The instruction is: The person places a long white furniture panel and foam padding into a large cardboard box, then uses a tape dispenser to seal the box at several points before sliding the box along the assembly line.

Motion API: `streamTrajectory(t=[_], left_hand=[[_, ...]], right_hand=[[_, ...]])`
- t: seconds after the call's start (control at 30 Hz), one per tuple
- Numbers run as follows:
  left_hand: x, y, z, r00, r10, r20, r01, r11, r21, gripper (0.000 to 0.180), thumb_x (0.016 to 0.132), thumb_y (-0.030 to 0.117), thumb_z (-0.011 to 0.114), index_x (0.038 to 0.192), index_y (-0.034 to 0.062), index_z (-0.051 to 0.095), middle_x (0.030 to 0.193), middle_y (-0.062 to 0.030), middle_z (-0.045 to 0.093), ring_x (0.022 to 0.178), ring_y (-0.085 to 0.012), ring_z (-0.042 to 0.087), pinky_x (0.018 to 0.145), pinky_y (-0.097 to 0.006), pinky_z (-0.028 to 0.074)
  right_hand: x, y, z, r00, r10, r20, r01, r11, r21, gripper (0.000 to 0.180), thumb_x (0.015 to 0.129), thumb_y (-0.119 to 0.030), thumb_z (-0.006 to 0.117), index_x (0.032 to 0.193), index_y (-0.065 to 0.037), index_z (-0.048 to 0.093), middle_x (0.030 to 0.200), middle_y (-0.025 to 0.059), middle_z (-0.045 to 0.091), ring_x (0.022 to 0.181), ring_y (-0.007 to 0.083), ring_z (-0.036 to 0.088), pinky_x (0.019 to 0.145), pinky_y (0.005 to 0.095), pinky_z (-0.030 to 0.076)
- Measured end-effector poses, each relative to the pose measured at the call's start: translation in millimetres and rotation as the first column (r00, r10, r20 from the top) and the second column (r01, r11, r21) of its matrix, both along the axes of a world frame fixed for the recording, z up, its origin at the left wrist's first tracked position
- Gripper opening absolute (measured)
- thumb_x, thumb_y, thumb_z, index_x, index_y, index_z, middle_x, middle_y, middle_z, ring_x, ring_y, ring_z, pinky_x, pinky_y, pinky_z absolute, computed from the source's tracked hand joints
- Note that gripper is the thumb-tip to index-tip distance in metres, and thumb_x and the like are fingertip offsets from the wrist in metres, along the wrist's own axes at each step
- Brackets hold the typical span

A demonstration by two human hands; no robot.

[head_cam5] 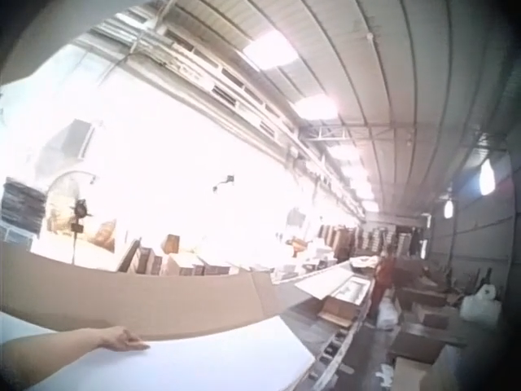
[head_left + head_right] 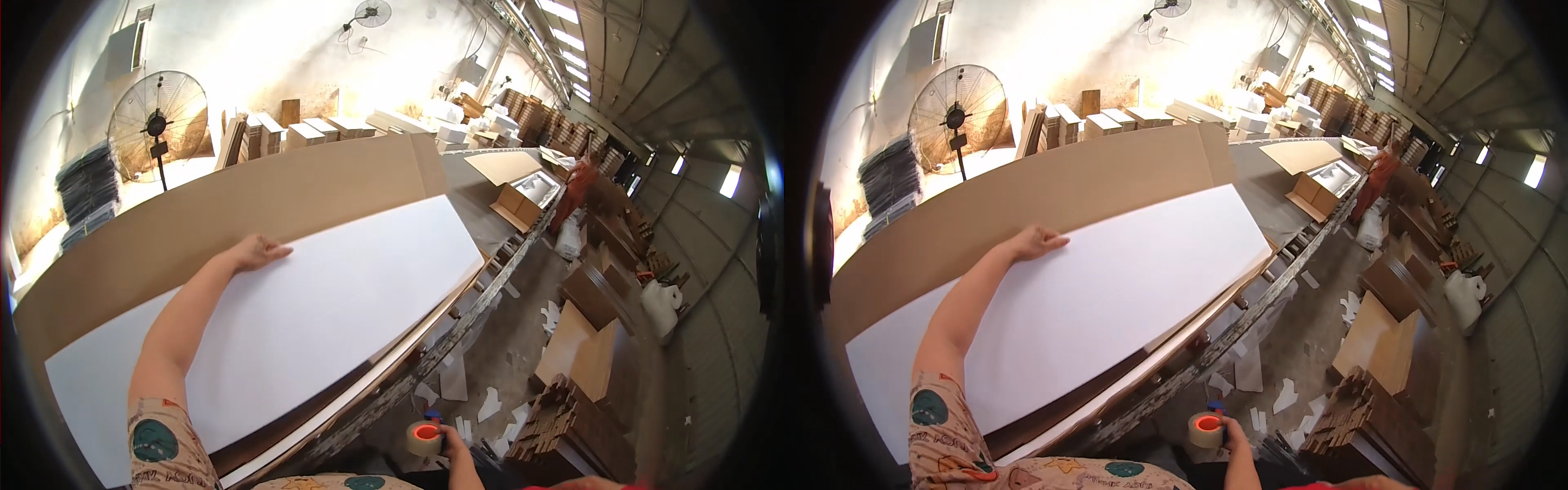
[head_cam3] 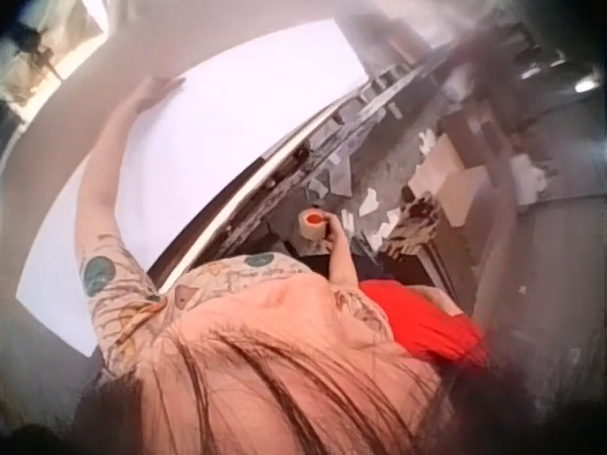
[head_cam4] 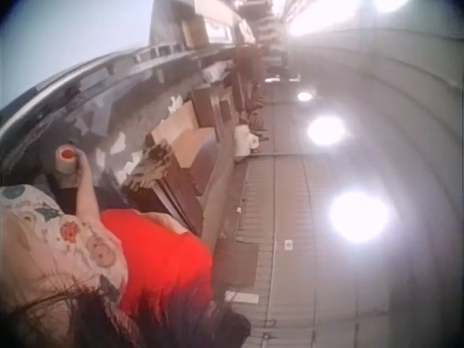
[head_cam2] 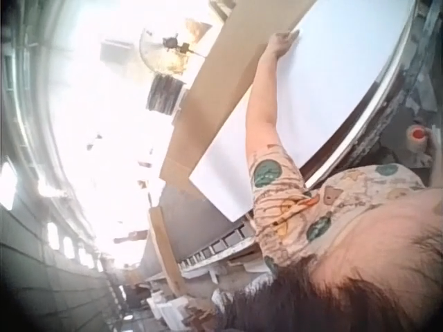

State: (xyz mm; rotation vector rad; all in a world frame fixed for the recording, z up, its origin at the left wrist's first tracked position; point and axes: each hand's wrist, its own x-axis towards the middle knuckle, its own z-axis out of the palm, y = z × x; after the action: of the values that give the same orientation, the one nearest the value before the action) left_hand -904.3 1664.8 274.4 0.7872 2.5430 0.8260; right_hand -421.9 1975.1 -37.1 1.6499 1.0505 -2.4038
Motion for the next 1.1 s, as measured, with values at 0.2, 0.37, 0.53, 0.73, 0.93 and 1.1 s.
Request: streamTrajectory(t=[0.2,0.37,0.53,0.73,0.93,1.1], left_hand=[[8,32,-78,0.934,-0.091,-0.345,-0.055,0.918,-0.392,0.041,0.091,0.039,0.054,0.113,0.0046,0.060,0.112,-0.0187,0.059,0.098,-0.0359,0.058,0.085,-0.042,0.046],[46,92,-70,0.834,-0.370,-0.409,-0.054,0.683,-0.728,0.038,0.092,0.031,0.054,0.117,0.0033,0.057,0.126,-0.0185,0.051,0.110,-0.0355,0.052,0.092,-0.045,0.043],[38,242,-91,0.872,0.114,-0.477,-0.165,0.984,-0.067,0.054,0.091,0.032,0.058,0.132,0.0003,0.045,0.139,-0.0218,0.040,0.132,-0.0368,0.034,0.109,-0.043,0.029],[18,409,-114,0.840,-0.168,-0.516,-0.027,0.937,-0.348,0.074,0.086,0.067,0.043,0.143,0.0206,0.036,0.150,-0.0196,0.022,0.141,-0.0372,0.012,0.114,-0.052,0.001],[15,412,-102,0.936,-0.144,-0.321,-0.009,0.902,-0.431,0.081,0.080,0.075,0.042,0.144,0.0247,0.034,0.153,-0.0167,0.016,0.143,-0.0353,0.004,0.113,-0.052,-0.005],[20,401,-110,0.950,-0.096,-0.298,-0.043,0.903,-0.427,0.083,0.074,0.078,0.048,0.139,0.0273,0.041,0.151,-0.0159,0.020,0.142,-0.0350,0.006,0.113,-0.053,-0.001]], right_hand=[[41,134,-29,0.992,-0.116,-0.056,0.116,0.993,0.009,0.036,0.070,-0.016,0.054,0.104,-0.006,0.062,0.093,0.0107,0.065,0.086,0.0250,0.063,0.080,0.0391,0.052],[42,285,-80,0.943,-0.219,-0.253,0.235,0.971,0.038,0.025,0.069,-0.015,0.055,0.091,-0.006,0.063,0.086,0.0090,0.064,0.082,0.0230,0.062,0.078,0.0392,0.052],[-109,427,75,0.831,-0.192,-0.522,0.383,0.878,0.286,0.009,0.072,-0.015,0.056,0.073,-0.007,0.059,0.081,0.0064,0.060,0.079,0.0193,0.059,0.074,0.0341,0.050],[-309,564,116,0.740,0.408,-0.535,-0.179,0.886,0.428,0.056,0.065,-0.011,0.053,0.119,0.005,0.053,0.107,0.0090,0.062,0.089,0.0181,0.060,0.079,0.0283,0.049],[-463,544,83,0.705,0.651,-0.282,-0.429,0.708,0.561,0.055,0.069,-0.013,0.057,0.121,0.002,0.055,0.092,0.0032,0.061,0.079,0.0123,0.056,0.073,0.0234,0.043],[-488,551,98,0.506,0.825,-0.251,-0.743,0.565,0.358,0.066,0.065,-0.005,0.058,0.130,-0.001,0.052,0.094,0.0049,0.063,0.087,0.0125,0.059,0.083,0.0252,0.046]])
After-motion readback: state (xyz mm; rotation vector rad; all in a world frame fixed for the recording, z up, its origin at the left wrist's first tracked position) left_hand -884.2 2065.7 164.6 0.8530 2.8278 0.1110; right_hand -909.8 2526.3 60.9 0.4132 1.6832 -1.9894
